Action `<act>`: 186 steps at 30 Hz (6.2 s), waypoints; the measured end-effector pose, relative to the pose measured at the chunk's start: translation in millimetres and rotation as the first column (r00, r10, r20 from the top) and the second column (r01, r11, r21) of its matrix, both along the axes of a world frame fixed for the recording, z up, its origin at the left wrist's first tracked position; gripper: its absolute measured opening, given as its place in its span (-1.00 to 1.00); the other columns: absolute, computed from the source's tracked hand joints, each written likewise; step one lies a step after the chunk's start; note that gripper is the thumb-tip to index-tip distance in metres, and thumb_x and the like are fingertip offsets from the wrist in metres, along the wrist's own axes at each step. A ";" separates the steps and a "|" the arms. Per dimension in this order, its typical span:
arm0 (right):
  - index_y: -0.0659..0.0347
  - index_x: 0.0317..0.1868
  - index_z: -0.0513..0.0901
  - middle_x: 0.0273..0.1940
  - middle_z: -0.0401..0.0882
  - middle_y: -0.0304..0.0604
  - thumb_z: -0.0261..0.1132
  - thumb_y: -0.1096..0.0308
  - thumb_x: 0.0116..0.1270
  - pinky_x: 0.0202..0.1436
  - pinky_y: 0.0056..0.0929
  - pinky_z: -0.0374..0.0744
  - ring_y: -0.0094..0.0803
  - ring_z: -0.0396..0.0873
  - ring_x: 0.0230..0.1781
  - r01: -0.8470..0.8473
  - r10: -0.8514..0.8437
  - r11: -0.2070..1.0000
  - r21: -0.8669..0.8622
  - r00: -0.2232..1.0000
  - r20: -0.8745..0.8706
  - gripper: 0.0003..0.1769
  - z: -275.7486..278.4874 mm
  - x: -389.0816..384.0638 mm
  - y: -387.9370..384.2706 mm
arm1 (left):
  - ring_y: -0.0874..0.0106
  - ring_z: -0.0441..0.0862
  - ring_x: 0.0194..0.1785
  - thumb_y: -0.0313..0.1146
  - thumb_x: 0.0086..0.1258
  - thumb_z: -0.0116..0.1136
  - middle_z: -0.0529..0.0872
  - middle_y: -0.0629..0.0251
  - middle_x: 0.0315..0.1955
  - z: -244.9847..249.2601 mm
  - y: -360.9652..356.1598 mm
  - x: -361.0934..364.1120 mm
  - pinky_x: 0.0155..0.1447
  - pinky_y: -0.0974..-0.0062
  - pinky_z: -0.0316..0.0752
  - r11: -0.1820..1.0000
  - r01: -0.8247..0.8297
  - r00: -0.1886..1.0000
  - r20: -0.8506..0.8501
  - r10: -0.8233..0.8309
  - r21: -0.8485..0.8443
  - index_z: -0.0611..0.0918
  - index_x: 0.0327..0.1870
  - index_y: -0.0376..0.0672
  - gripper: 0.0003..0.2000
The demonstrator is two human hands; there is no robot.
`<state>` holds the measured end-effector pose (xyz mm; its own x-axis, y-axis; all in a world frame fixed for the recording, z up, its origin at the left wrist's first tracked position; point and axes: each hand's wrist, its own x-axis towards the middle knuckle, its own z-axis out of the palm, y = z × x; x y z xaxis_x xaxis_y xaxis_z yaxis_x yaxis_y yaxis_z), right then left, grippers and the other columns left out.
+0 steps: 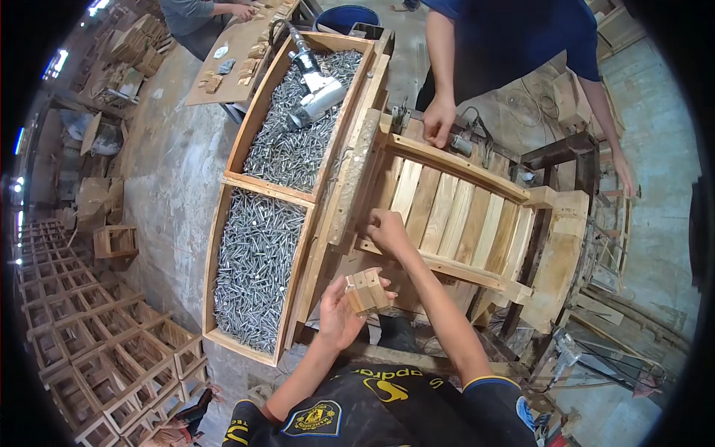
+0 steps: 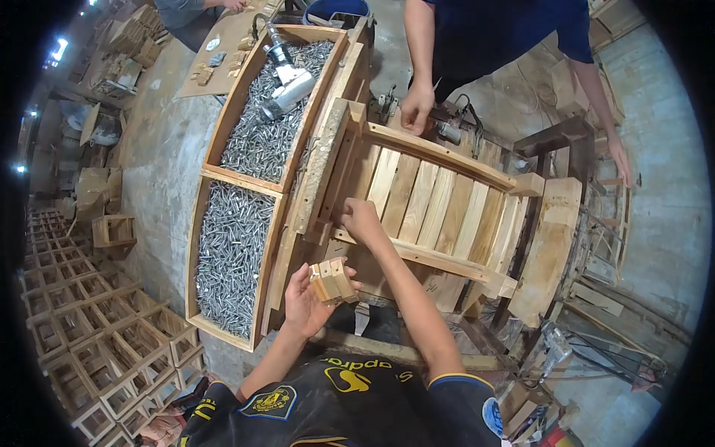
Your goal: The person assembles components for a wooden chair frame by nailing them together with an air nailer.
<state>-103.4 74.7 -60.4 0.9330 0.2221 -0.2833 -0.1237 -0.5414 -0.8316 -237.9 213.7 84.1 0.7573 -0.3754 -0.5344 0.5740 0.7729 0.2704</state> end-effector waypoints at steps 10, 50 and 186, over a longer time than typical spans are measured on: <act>0.29 -0.08 0.74 -0.38 0.65 -0.31 0.39 0.21 0.33 -0.22 -0.59 0.49 -0.54 0.57 -0.32 0.214 -0.043 0.849 0.482 0.939 -0.342 -0.69 116.9 -34.9 -78.2 | 0.00 0.58 0.22 0.07 0.57 -0.28 0.57 -0.01 0.22 -21.5 -27.6 35.9 0.36 0.11 0.42 0.997 -0.071 0.997 0.032 0.070 0.038 0.43 0.35 -0.26 -0.40; 0.33 0.04 0.67 -0.11 0.66 -0.15 0.37 0.28 0.34 -0.08 -0.48 0.54 -0.48 0.56 -0.21 0.266 -0.234 0.911 0.315 0.963 -0.136 -0.65 115.3 -75.4 -93.1 | 0.30 0.62 0.12 0.10 0.65 -0.44 0.62 0.15 0.11 -45.8 -65.3 54.1 0.24 0.26 0.51 0.984 0.054 0.985 0.151 -0.081 0.172 0.24 0.50 -0.16 -0.39; 0.31 0.09 0.63 -0.13 0.71 -0.09 0.49 0.47 0.12 -0.18 -0.44 0.59 -0.42 0.64 -0.25 0.737 -0.739 0.671 -0.085 0.656 -0.152 -0.52 181.1 -357.1 -353.9 | 0.26 0.50 0.08 -0.25 0.27 0.18 0.52 0.24 0.00 -158.6 -315.7 -25.3 0.22 0.13 0.30 -0.139 -0.820 0.183 0.024 -0.983 0.556 0.42 0.37 0.01 -0.43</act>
<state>-460.4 -279.3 120.7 0.7291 -0.5249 -0.4392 -0.6165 -0.2251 -0.7545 -263.2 -102.0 -74.5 0.7364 -0.6272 0.2535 -0.6753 -0.7044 0.2186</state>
